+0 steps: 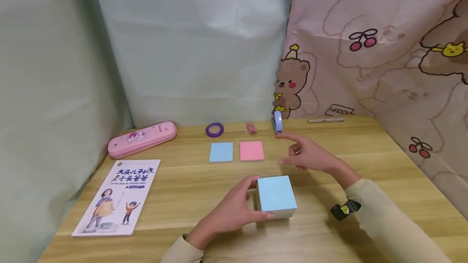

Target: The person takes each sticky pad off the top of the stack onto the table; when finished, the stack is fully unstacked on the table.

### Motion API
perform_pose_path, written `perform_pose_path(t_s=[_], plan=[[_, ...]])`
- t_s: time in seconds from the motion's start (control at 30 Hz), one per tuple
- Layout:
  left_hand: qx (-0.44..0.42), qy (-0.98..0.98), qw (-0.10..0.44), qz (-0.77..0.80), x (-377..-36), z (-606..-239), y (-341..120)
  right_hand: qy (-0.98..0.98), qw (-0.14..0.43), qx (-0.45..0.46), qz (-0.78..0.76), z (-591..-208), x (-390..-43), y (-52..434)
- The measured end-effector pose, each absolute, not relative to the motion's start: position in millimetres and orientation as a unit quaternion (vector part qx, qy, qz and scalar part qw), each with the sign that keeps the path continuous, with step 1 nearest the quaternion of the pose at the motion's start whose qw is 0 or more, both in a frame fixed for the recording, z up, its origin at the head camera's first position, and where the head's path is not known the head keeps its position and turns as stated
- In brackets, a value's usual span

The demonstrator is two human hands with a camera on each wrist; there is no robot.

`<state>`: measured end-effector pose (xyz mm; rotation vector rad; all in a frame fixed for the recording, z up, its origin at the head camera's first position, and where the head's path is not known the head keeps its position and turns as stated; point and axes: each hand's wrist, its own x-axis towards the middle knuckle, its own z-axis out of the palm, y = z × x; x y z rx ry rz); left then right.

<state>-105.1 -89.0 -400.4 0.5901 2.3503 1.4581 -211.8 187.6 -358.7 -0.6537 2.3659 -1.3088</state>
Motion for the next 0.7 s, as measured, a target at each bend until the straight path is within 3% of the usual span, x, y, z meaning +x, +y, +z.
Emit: perform_pose_path(t_s=[0.3,0.7], plan=[[0.213,0.822,0.155,0.506,-107,-402,-86,0.783,0.195,-0.327,-0.491,-365,-160,210],[0.212,0.820,0.156,0.508,-107,-403,-90,0.787,0.212,-0.325,-0.480,-374,-133,198]])
